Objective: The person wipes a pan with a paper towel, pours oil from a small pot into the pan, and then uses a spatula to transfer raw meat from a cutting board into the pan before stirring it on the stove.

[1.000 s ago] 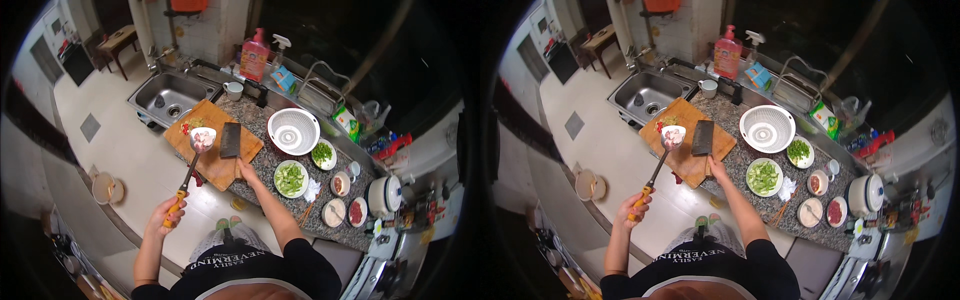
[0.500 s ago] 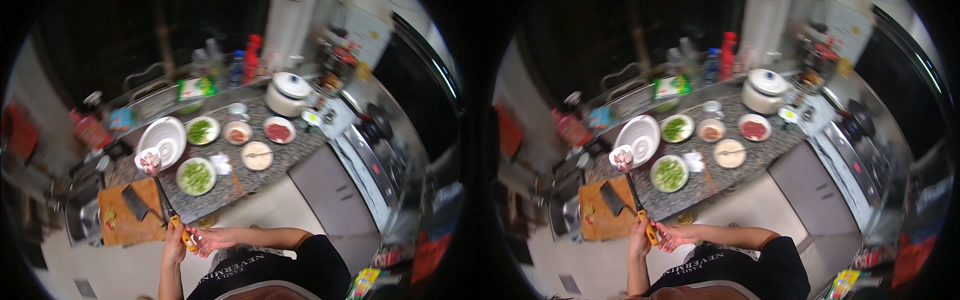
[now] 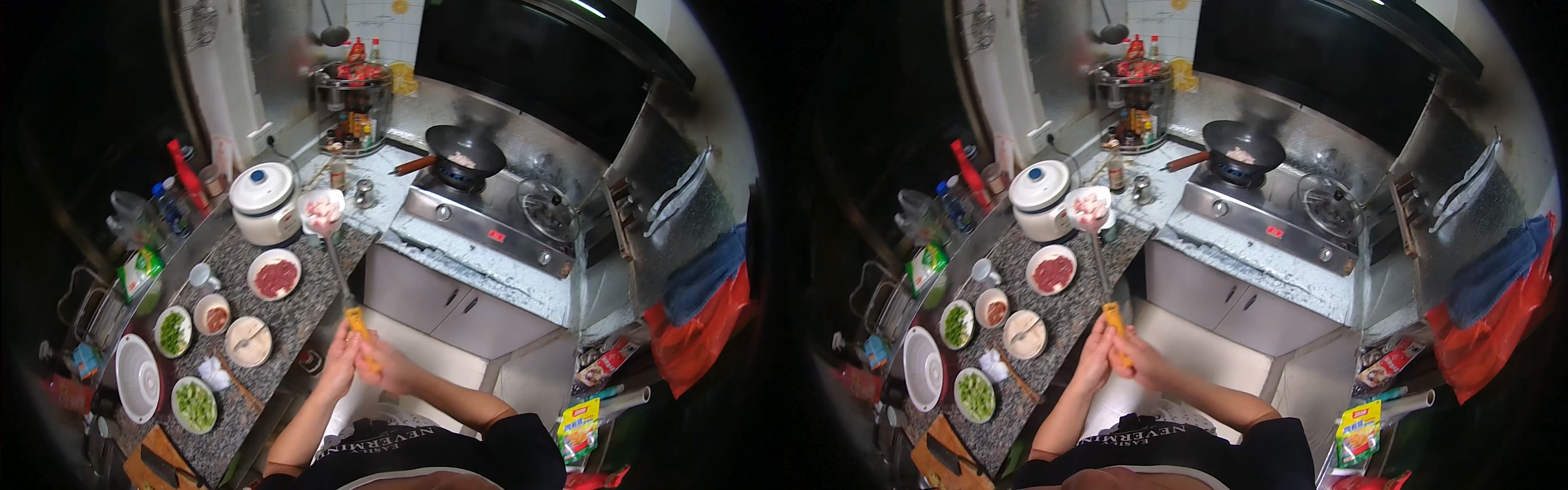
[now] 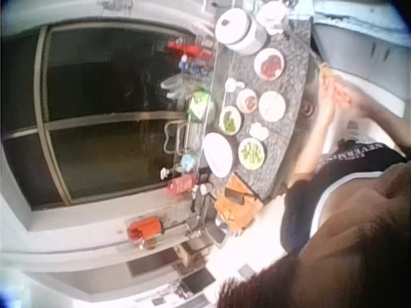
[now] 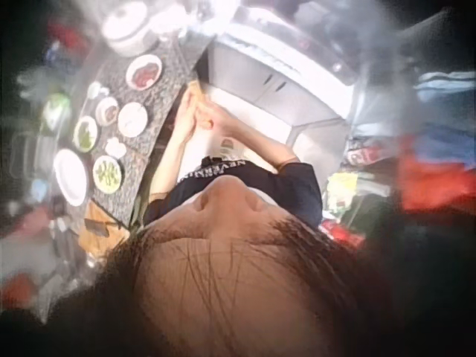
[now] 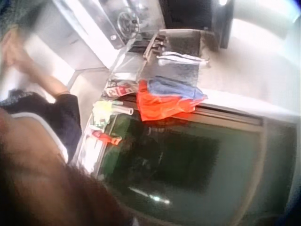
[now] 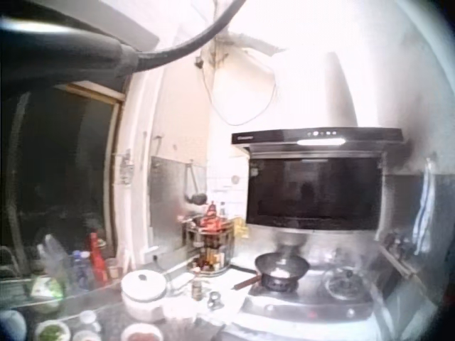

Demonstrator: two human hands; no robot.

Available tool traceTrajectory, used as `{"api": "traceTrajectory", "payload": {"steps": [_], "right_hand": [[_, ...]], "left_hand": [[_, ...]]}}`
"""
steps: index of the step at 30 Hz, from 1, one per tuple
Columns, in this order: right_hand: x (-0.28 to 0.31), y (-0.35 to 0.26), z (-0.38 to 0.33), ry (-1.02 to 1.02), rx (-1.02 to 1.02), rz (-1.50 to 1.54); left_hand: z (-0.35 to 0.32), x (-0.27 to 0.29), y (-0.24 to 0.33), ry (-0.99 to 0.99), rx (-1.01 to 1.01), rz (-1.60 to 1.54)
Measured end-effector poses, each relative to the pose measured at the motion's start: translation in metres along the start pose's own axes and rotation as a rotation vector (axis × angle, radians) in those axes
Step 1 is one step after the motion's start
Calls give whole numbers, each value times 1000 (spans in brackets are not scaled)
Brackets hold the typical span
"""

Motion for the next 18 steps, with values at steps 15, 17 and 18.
{"api": "traceTrajectory", "payload": {"steps": [15,17,18], "right_hand": [[324,-364,15,841,287,-1230],[344,-389,17,866,304,-1747],[329,-394,27,855,277,-1880]], "left_hand": [[111,18,-88,-45,140,1047],[137,15,-83,-96,78,1141],[154,9,-77,-136,58,1139]]}}
Point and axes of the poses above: each hand's wrist, its own z-axis towards the middle knuckle, its own x-axis out of the back of the hand, y = z × x, the point moved 6 cm from there along z, towards the middle knuckle, and after that the axes turned 9 degrees about x, right-handed, at the moved point
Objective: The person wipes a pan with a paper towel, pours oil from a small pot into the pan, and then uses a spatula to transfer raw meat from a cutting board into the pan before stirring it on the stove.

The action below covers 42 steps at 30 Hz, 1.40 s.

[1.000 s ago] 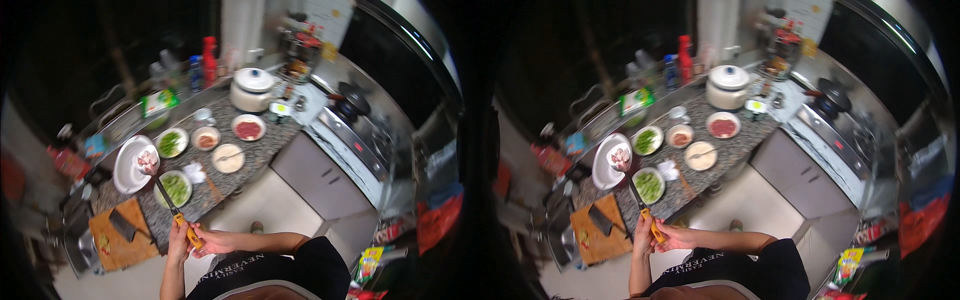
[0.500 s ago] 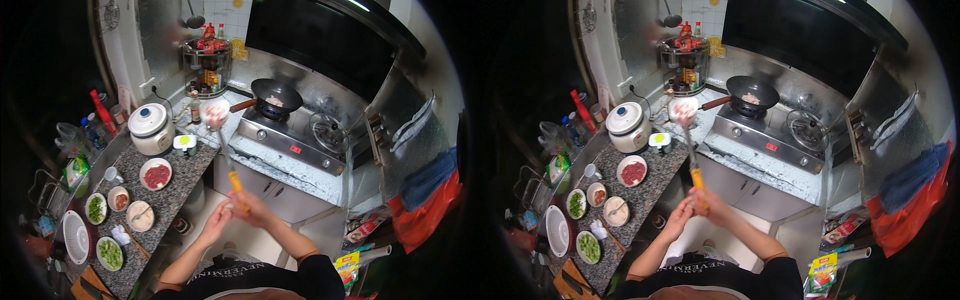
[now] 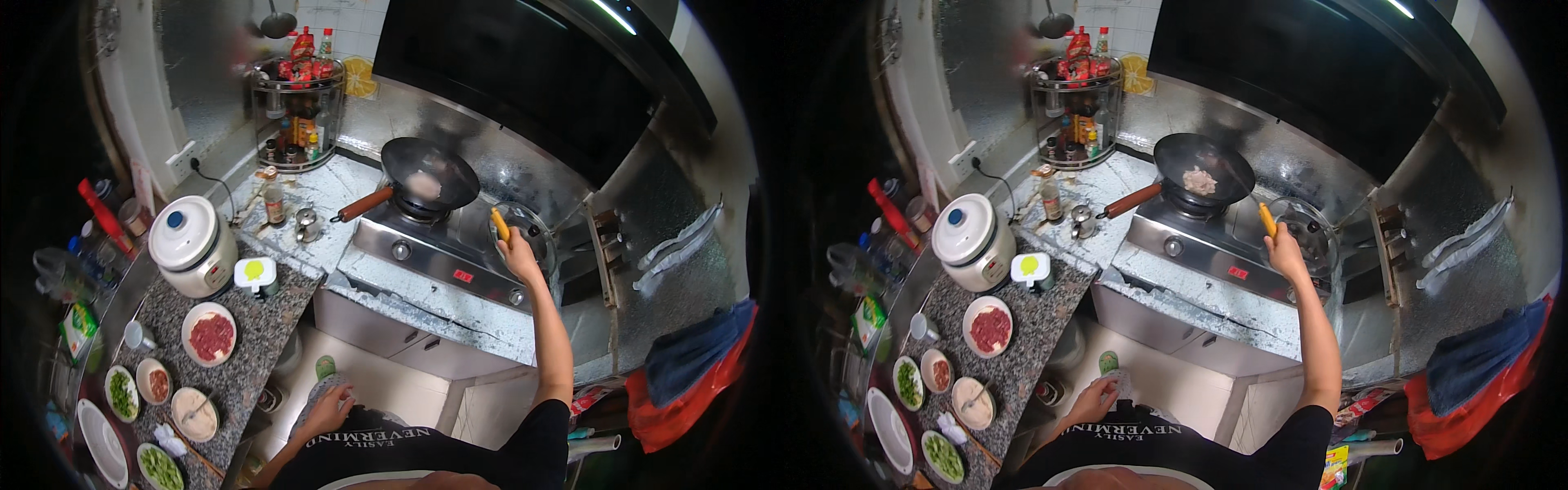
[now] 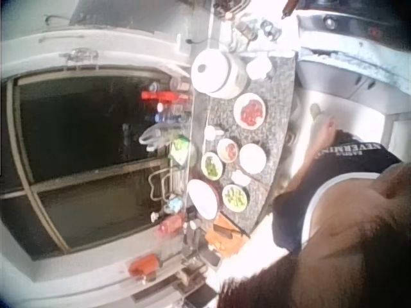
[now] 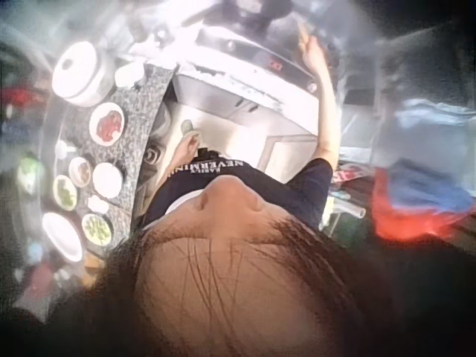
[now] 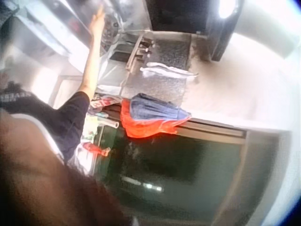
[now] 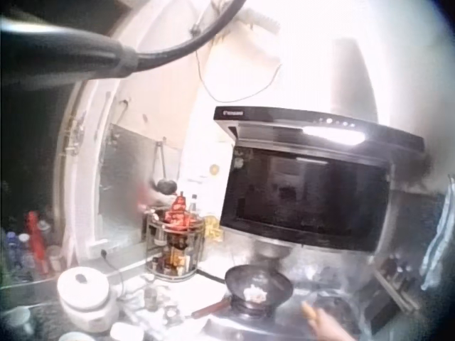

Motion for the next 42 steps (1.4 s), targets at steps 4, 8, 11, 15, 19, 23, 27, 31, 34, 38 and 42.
{"api": "traceTrajectory", "payload": {"steps": [4,8,11,15,19,23,27,31,34,38,42], "right_hand": [[-22,-7,24,-79,12,-165],[-39,-30,46,-153,4,-282],[-46,-22,53,-201,-25,-370],[-50,-20,67,-239,-34,-372],[-13,-37,82,-238,-24,-454],[-1,-38,84,-181,34,-562],[-33,-25,89,-229,80,-593],[-47,-17,102,-196,51,-524],[-27,-22,111,-178,29,-474],[-36,-19,131,-112,41,-494],[-60,-8,128,-196,57,-483]], "left_hand": [[62,21,30,-28,-157,-2],[106,54,63,-19,-244,-62],[138,93,90,137,-264,-162],[172,150,135,310,-247,-202],[203,180,164,525,-424,25],[224,183,178,651,-491,198],[253,171,167,511,-306,177],[264,170,164,511,-271,170],[264,168,161,484,-251,169],[263,168,163,505,-265,156],[261,168,163,507,-264,169]]}}
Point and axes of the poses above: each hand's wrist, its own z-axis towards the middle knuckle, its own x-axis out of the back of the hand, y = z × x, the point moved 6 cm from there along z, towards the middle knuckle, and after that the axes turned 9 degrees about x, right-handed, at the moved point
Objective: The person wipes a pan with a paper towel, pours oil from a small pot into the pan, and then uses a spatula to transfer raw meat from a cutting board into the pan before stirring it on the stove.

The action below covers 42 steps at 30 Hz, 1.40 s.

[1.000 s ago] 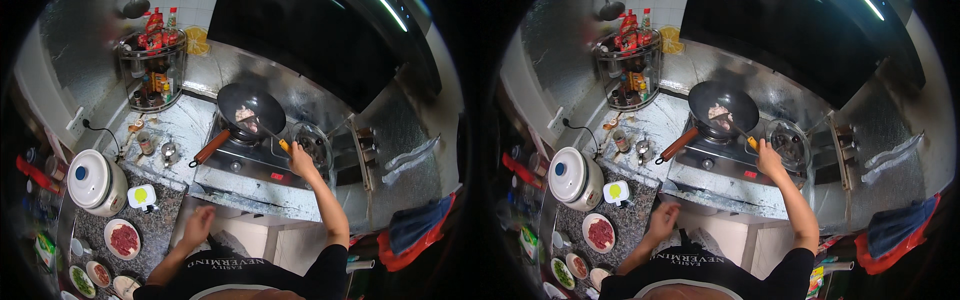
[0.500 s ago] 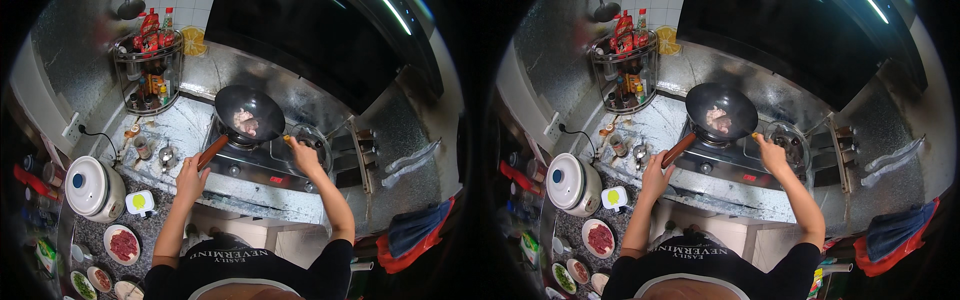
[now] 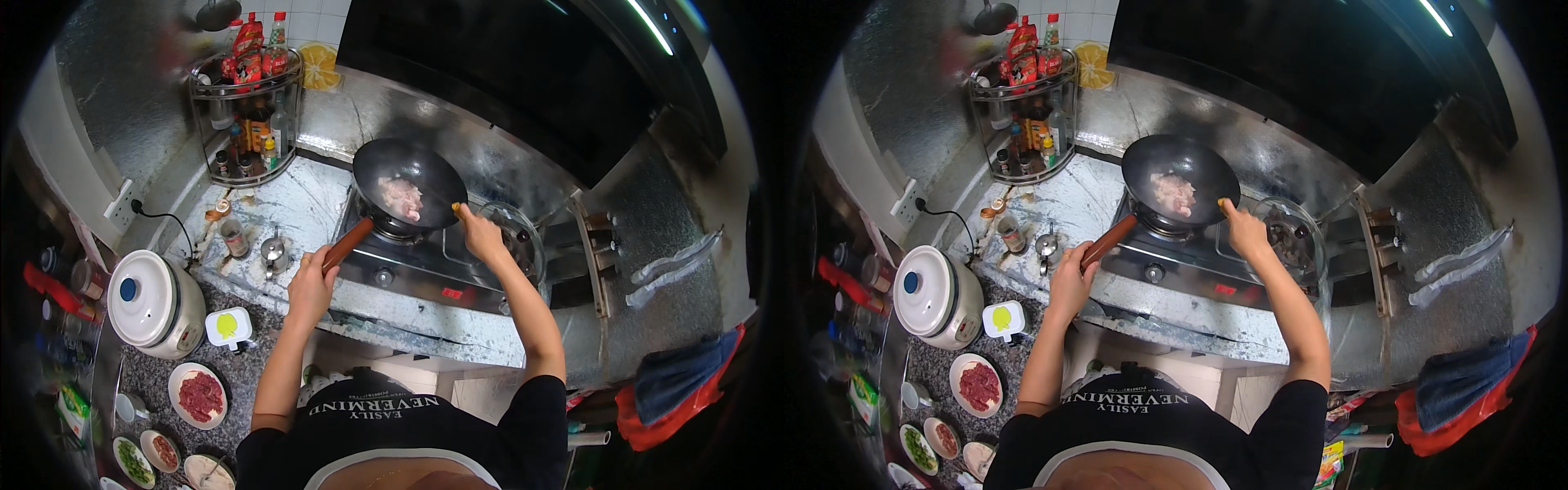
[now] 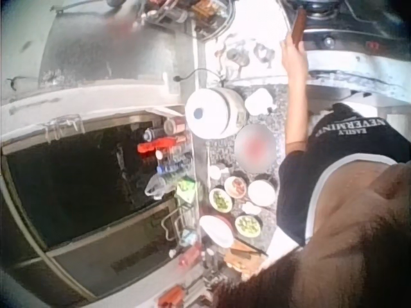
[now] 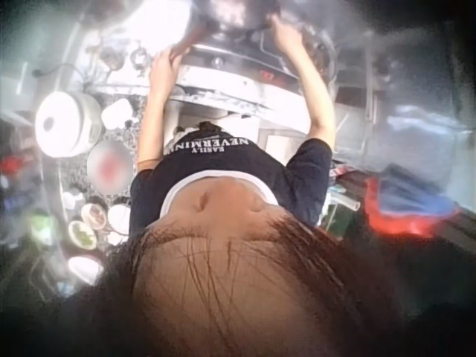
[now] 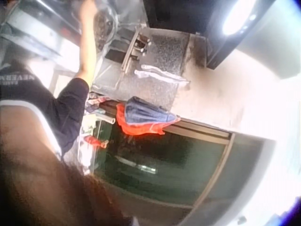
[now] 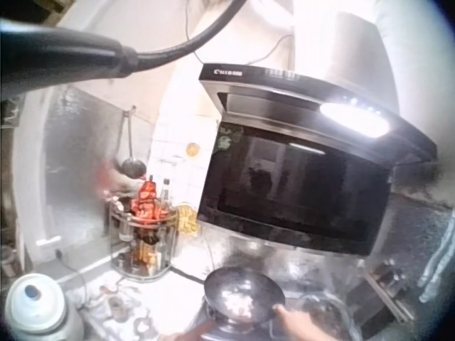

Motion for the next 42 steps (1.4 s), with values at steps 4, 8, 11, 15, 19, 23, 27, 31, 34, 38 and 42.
{"api": "traceTrajectory", "payload": {"steps": [4,8,11,15,19,23,27,31,34,38,42], "right_hand": [[33,-5,-31,-106,56,-1],[114,-5,-64,-136,16,-92],[142,-13,-78,-180,-22,-139],[102,-5,-62,-297,-12,-220],[58,15,-19,-137,-20,-7],[41,23,11,27,-75,92],[17,6,21,31,-41,89],[41,1,-12,-22,22,89],[105,1,-44,-103,-35,6],[121,-1,-56,-145,-14,-80],[78,8,-41,-123,6,-65]], "left_hand": [[2,0,-2,-11,12,-5],[1,0,-5,9,3,21],[0,2,-4,10,17,39],[0,0,1,-7,16,6],[0,-1,2,-19,9,6],[1,0,1,-13,9,17],[1,0,0,0,2,3],[1,0,-1,-14,19,15],[0,1,-1,-2,19,35],[0,5,-1,10,19,56],[1,-1,5,-15,-11,15]]}}
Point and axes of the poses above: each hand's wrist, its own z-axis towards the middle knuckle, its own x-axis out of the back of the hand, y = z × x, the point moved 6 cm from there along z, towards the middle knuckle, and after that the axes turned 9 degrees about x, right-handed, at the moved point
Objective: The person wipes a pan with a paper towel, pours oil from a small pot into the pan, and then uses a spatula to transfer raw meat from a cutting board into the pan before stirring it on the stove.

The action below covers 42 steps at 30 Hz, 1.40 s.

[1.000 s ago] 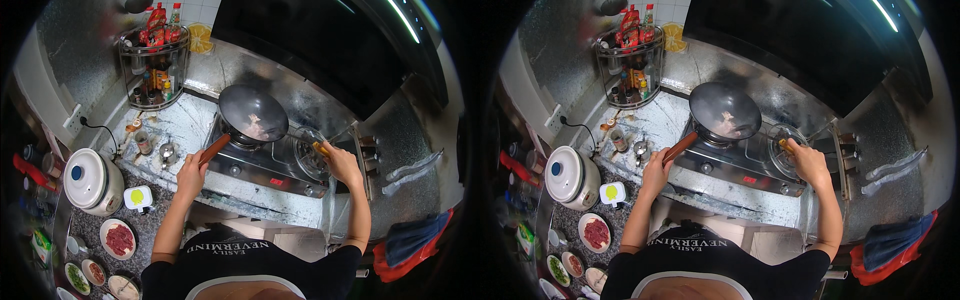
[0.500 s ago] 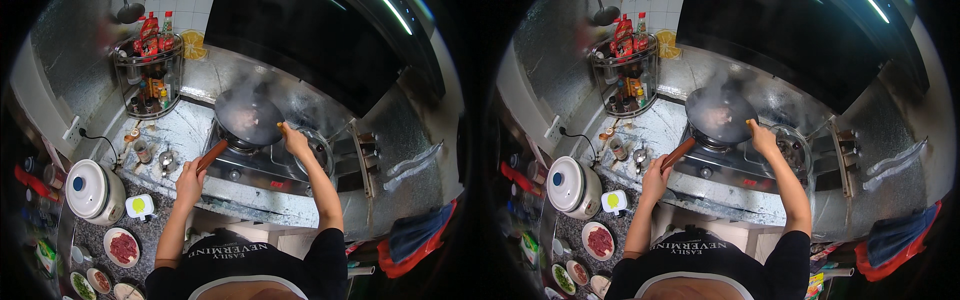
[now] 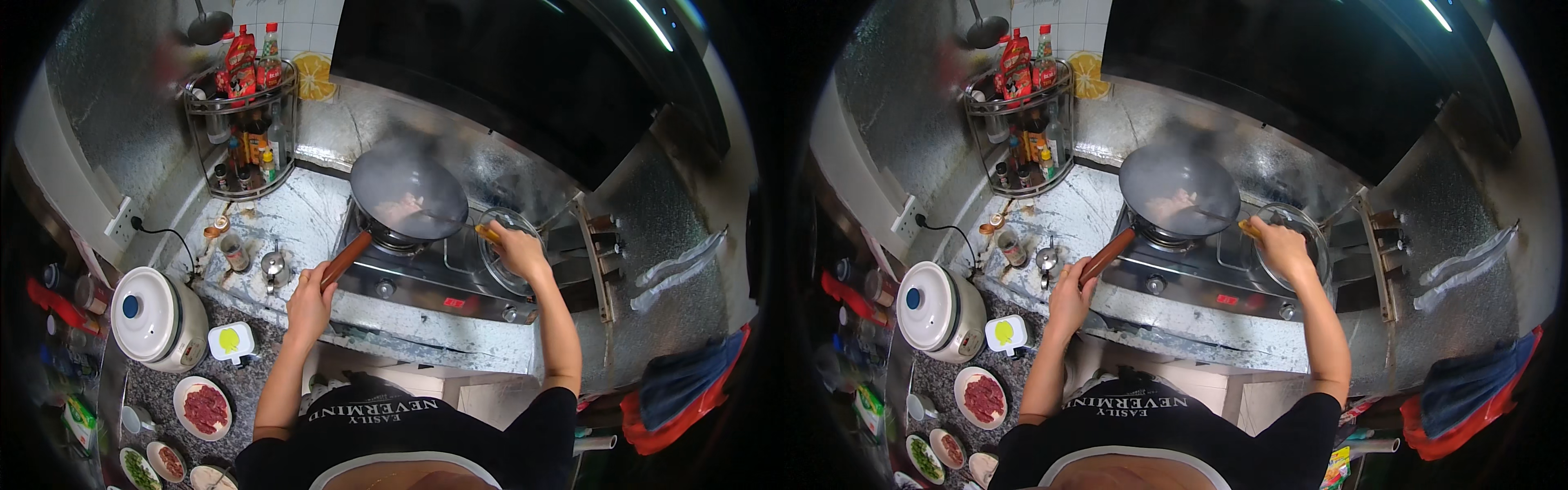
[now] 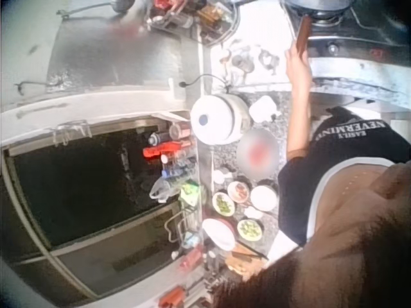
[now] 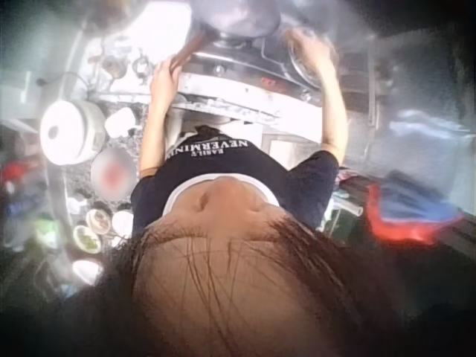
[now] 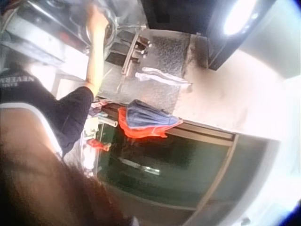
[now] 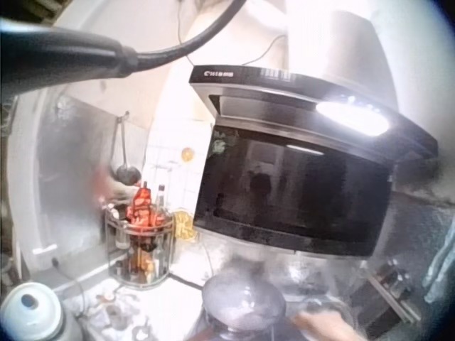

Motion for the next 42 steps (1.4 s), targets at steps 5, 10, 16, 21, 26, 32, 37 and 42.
{"api": "traceTrajectory", "payload": {"steps": [5,10,16,21,26,32,37,42], "right_hand": [[-30,4,41,106,-85,167],[-66,-16,46,210,-39,180],[-11,6,-2,55,-15,46],[7,8,-15,38,-3,-53],[-37,21,21,116,-106,154],[-55,49,73,207,-107,436],[-67,0,86,149,81,382],[0,-10,21,67,129,97]], "left_hand": [[1,1,-5,-4,19,-4],[2,-1,-4,10,3,-7],[1,1,-7,7,-1,-9],[1,-1,-7,12,-15,-19],[2,-1,-5,-10,-25,-41],[2,1,-3,11,-25,-17],[3,-1,-3,-23,-24,-53],[1,2,-8,-20,-2,-57]]}}
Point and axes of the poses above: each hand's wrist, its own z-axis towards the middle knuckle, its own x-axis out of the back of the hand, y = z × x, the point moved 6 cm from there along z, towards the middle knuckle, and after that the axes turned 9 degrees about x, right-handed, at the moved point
